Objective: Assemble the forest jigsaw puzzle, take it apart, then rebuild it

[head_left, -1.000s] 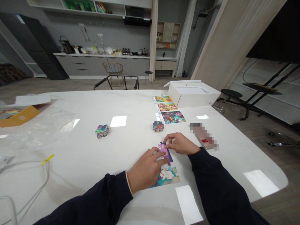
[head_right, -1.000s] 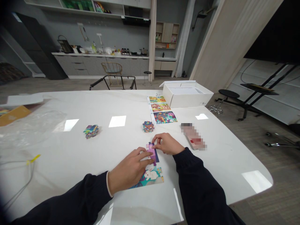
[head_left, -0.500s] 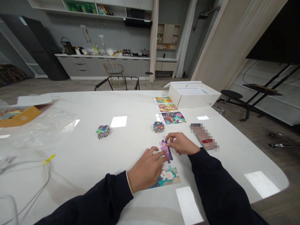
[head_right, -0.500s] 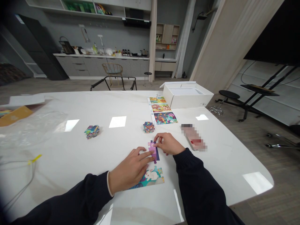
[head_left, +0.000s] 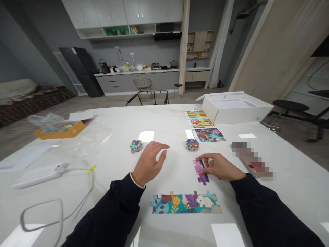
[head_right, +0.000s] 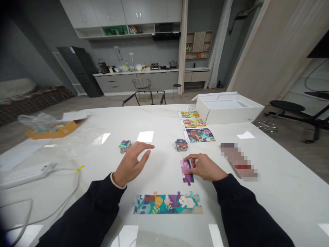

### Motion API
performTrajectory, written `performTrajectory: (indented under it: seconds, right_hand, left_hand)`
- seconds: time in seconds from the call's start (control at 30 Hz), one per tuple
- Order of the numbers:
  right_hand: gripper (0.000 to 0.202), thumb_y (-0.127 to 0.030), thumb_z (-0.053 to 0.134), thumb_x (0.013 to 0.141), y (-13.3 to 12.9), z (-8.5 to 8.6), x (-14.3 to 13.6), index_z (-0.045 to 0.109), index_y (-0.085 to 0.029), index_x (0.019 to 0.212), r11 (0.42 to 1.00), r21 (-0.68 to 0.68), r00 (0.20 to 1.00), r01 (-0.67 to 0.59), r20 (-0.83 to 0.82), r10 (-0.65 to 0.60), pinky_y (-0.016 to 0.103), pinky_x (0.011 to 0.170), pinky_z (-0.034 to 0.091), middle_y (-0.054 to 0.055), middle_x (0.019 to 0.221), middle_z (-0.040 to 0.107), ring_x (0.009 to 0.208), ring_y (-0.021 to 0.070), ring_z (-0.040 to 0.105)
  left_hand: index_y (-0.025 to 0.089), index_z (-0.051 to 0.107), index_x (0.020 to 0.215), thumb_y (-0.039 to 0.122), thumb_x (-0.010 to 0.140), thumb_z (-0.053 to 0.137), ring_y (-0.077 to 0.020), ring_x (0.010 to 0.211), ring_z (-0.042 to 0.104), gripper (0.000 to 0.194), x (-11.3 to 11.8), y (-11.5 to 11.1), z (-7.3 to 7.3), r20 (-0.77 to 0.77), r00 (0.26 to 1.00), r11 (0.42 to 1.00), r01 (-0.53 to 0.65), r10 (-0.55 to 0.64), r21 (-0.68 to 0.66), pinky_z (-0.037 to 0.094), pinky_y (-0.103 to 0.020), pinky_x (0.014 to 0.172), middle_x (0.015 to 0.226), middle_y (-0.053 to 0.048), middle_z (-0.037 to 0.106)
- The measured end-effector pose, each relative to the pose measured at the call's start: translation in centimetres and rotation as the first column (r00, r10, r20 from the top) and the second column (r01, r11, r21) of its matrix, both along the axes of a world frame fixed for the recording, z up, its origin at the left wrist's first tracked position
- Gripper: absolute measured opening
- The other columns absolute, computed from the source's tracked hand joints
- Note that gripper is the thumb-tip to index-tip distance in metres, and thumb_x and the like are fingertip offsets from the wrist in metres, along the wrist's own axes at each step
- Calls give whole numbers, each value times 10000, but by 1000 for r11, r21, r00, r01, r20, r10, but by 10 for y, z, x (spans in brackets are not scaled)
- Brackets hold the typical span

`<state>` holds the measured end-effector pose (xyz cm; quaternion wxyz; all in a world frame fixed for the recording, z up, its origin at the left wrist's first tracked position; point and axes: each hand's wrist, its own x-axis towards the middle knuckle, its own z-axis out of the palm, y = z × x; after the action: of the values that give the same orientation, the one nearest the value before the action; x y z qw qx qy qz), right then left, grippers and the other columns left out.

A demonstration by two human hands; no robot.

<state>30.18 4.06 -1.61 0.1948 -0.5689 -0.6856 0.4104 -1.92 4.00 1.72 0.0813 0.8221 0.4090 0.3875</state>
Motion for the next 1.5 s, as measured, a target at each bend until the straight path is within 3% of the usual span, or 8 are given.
performTrajectory:
  seconds: [0.13, 0.23, 0.33, 0.5, 0.8, 0.97, 1.23, 1.5]
  right_hand:
    - [552, -503, 766, 741, 1, -1, -3, 747, -162, 1175, 999, -15, 998, 40, 46, -39, 198, 307, 309, -29, 731, 514, 418, 77, 430]
    - [684, -591, 741, 713, 2, -3, -4, 738, -151, 1237, 997, -11, 992, 77, 102, -76, 225, 298, 271, -22, 697, 515, 387, 85, 370]
    - [715, -638, 726, 708, 5, -9, -3, 753, -170, 1248, 995, 47, 991, 87, 103, -91, 241, 344, 284, -9, 679, 544, 390, 99, 388]
    - [615, -679, 694, 743, 10, -17, -1, 814, -201, 1112, 972, 218, 992, 83, 76, -102, 274, 501, 413, 7, 647, 524, 520, 159, 483]
    - [593, -677, 619, 786, 10, -15, -1, 780, -211, 1116, 972, 229, 996, 54, 62, -70, 285, 519, 424, -2, 644, 512, 523, 174, 502]
    - [553, -646, 585, 832, 9, -17, -1, 745, -204, 1123, 976, 213, 996, 40, 69, -56, 279, 507, 418, -13, 658, 514, 511, 165, 511]
    - [486, -600, 573, 890, 11, -25, 3, 700, -202, 1138, 981, 194, 998, 21, 60, -33, 244, 436, 355, -21, 690, 504, 507, 145, 504]
    - [485, -642, 546, 894, 6, -17, -2, 668, -206, 1069, 980, 192, 996, 47, 67, -61, 208, 353, 296, -47, 669, 455, 477, 135, 478]
  left_hand:
    - [220, 659, 1117, 212, 940, 554, -289, 1139, 604, 205, -78, 34, -26, 73, 911, 913, -407, 405, 11, 488, -487, 1056, 1137, -91, 696]
    - [203, 615, 1224, 247, 834, 681, -330, 1188, 582, 398, -113, 49, -50, 68, 862, 865, -502, 502, -21, 475, -534, 1069, 1232, -116, 665]
    - [213, 586, 1284, 294, 796, 740, -334, 1202, 583, 518, -122, 56, -65, 60, 841, 842, -535, 538, -62, 486, -532, 1054, 1260, -107, 666]
    - [225, 578, 1310, 249, 775, 754, -338, 1270, 571, 564, -120, 57, -71, 46, 846, 845, -523, 531, -114, 475, -533, 1070, 1284, -105, 674]
    - [232, 539, 1269, 177, 763, 757, -301, 1188, 637, 554, -120, 58, -71, 103, 856, 860, -493, 507, -131, 497, -511, 1037, 1173, -86, 718]
    - [215, 538, 1270, 188, 781, 736, -285, 1183, 626, 528, -112, 52, -58, 157, 887, 900, -434, 434, -38, 519, -488, 1018, 1211, -99, 659]
    - [222, 552, 1243, 193, 870, 703, -280, 1226, 596, 404, -65, 13, -18, 242, 952, 938, -246, 186, 245, 526, -485, 1050, 1243, -114, 614]
    - [239, 525, 1267, 143, 867, 697, -299, 1228, 611, 446, -20, -18, -13, 268, 947, 905, -265, 179, 334, 518, -547, 1060, 1231, -115, 641]
